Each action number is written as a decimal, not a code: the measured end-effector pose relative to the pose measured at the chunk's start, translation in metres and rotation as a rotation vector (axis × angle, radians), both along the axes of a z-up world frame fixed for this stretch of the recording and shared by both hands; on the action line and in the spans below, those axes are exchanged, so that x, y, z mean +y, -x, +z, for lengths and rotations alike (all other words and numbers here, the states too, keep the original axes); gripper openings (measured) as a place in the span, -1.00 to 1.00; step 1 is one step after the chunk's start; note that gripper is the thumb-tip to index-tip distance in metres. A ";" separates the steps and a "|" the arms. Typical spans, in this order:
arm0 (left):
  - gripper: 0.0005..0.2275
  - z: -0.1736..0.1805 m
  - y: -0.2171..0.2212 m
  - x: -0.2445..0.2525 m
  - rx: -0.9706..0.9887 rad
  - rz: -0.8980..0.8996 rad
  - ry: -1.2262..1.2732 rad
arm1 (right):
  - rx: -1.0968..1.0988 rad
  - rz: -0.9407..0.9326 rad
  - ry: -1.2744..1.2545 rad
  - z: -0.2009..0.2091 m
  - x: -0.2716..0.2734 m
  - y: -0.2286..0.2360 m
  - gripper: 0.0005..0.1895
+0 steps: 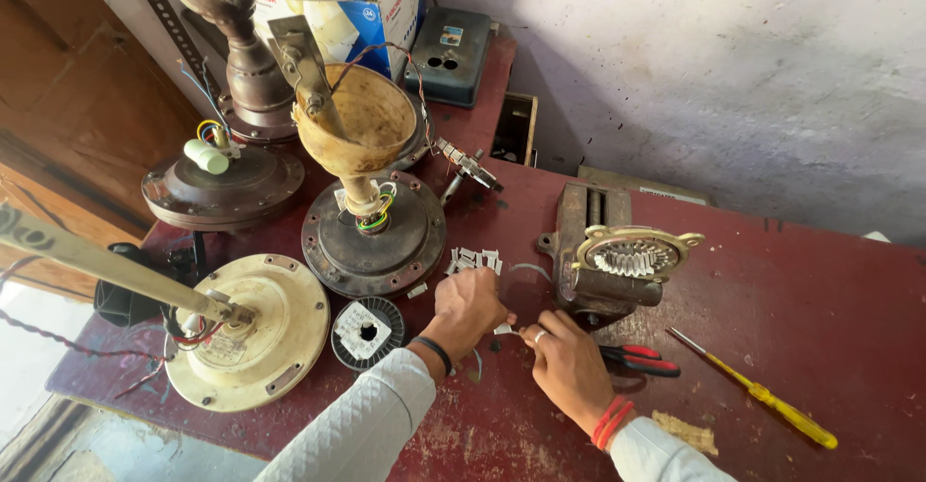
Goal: The person repeatedly picks small white plastic pieces from a workbench, trims them with scissors, and inserts them into slots on a metal gear assembly held in a bench vise. The person occasionally adjusts the gear assembly and continues the cycle of cutting and inserting pieces.
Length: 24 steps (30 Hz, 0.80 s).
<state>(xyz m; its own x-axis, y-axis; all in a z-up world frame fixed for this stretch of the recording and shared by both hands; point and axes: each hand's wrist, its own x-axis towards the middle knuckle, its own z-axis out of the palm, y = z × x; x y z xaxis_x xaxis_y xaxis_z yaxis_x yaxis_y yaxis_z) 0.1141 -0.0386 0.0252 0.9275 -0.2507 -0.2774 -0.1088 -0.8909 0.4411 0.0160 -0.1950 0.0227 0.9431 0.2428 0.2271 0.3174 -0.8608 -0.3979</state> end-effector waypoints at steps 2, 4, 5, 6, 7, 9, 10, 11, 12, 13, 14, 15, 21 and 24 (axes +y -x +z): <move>-0.56 -0.001 0.003 0.000 -0.006 0.007 0.010 | -0.018 0.008 -0.002 -0.001 0.000 0.000 -0.80; -0.57 0.000 0.002 0.000 -0.009 0.009 0.005 | -0.031 0.038 -0.005 0.000 0.002 -0.004 -0.74; -0.56 0.002 0.001 -0.001 0.021 0.012 -0.012 | -0.021 0.023 0.011 0.000 0.004 -0.005 -0.74; -0.56 0.003 -0.001 -0.001 0.050 0.015 -0.030 | -0.011 0.008 0.026 0.000 0.006 -0.006 -0.74; -0.56 0.002 -0.001 -0.003 0.084 0.019 -0.044 | 0.005 -0.006 0.045 0.000 0.007 -0.006 -0.74; -0.57 -0.001 0.000 -0.003 0.056 0.026 -0.010 | 0.004 0.005 0.067 -0.001 0.008 -0.005 -0.74; -0.58 -0.003 0.003 -0.002 0.043 0.031 0.006 | 0.004 0.012 0.077 -0.001 0.008 -0.003 -0.73; -0.58 -0.003 0.001 -0.001 0.027 0.031 0.013 | 0.012 0.021 0.071 0.001 0.009 -0.003 -0.75; -0.59 -0.003 0.002 -0.001 0.012 0.031 0.020 | 0.020 0.030 0.065 0.003 0.009 -0.002 -0.76; -0.60 -0.005 0.003 -0.001 -0.004 0.030 0.028 | 0.028 0.038 0.062 0.005 0.008 -0.001 -0.77; -0.60 -0.007 0.003 -0.001 -0.045 0.028 0.065 | 0.032 0.028 0.061 0.006 0.008 -0.003 -0.77; -0.61 -0.010 0.007 0.001 -0.081 0.025 0.101 | 0.041 0.018 0.059 0.006 0.007 -0.003 -0.77; -0.72 -0.024 0.020 0.017 -0.007 0.048 0.322 | 0.109 -0.153 -0.005 0.014 -0.007 0.016 -0.85; -0.75 -0.024 0.039 0.027 -0.115 0.074 0.495 | 0.201 -0.285 -0.016 0.020 -0.017 0.031 -0.82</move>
<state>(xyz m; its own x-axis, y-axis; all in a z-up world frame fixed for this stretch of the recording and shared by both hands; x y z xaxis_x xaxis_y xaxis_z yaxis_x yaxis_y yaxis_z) 0.0746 -0.0120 0.0009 0.9652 -0.2587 -0.0375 -0.1259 -0.5858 0.8007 -0.0152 -0.2116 0.0432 0.9987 -0.0384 0.0320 -0.0203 -0.8968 -0.4419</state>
